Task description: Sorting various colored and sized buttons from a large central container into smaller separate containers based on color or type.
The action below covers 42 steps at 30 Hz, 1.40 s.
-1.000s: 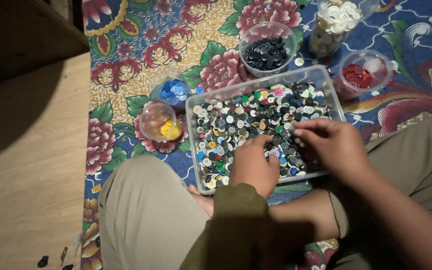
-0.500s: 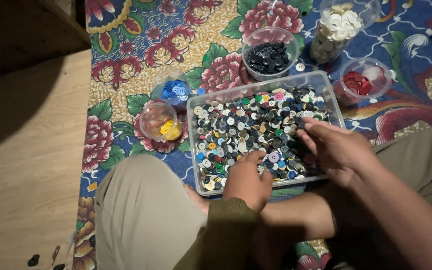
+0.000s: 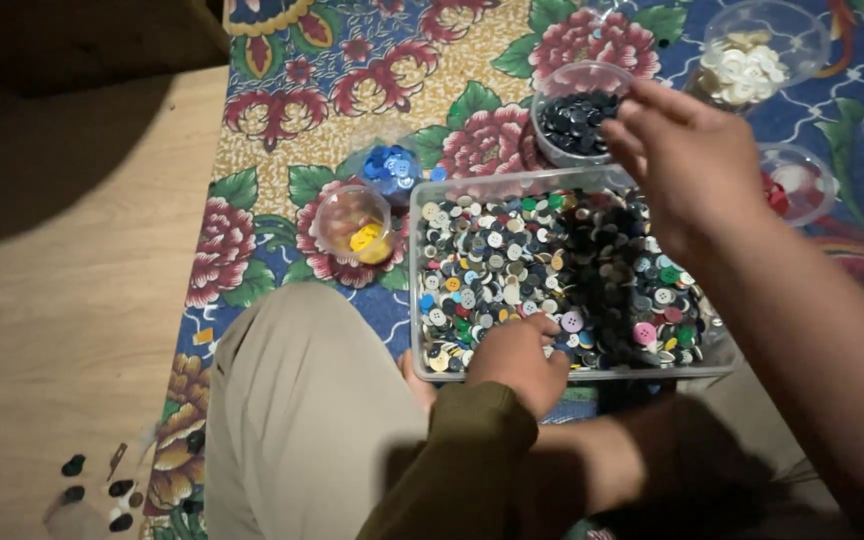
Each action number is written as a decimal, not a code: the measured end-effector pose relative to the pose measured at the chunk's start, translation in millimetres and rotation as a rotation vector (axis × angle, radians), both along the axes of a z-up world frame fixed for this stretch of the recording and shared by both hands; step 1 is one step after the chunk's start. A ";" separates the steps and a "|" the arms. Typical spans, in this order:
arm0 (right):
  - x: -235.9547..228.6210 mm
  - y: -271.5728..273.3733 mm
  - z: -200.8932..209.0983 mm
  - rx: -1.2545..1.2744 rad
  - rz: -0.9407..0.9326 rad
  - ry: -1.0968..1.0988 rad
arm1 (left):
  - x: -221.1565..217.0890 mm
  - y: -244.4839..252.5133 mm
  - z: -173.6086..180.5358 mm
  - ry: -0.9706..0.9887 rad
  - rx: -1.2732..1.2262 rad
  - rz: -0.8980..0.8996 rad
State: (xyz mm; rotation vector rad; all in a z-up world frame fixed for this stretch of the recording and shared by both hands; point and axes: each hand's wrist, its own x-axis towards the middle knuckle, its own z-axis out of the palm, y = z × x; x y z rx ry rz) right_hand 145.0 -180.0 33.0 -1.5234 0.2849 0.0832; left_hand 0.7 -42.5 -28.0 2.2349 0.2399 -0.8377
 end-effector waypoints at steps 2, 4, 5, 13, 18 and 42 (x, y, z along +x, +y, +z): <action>-8.6 -15.5 -37.4 -0.466 0.116 -0.082 | 0.4 1.5 -2.4 0.013 -0.008 0.011; -16.1 -36.3 -83.2 -0.931 0.233 -0.161 | 0.5 1.1 -5.2 0.027 -0.016 0.016; -18.7 -48.4 -109.4 -1.011 0.285 -0.232 | 1.1 0.7 -6.1 0.037 -0.011 0.015; -73.1 -11.4 -95.3 -0.932 0.516 -0.118 | 3.3 -4.1 -15.9 -0.113 -0.036 0.137; -85.5 2.9 -67.8 -0.789 0.800 -0.330 | 4.4 -8.8 -5.1 -0.885 0.048 0.373; -50.0 -67.7 -71.8 -1.102 0.366 -0.113 | 11.4 8.1 29.7 -0.339 0.275 0.002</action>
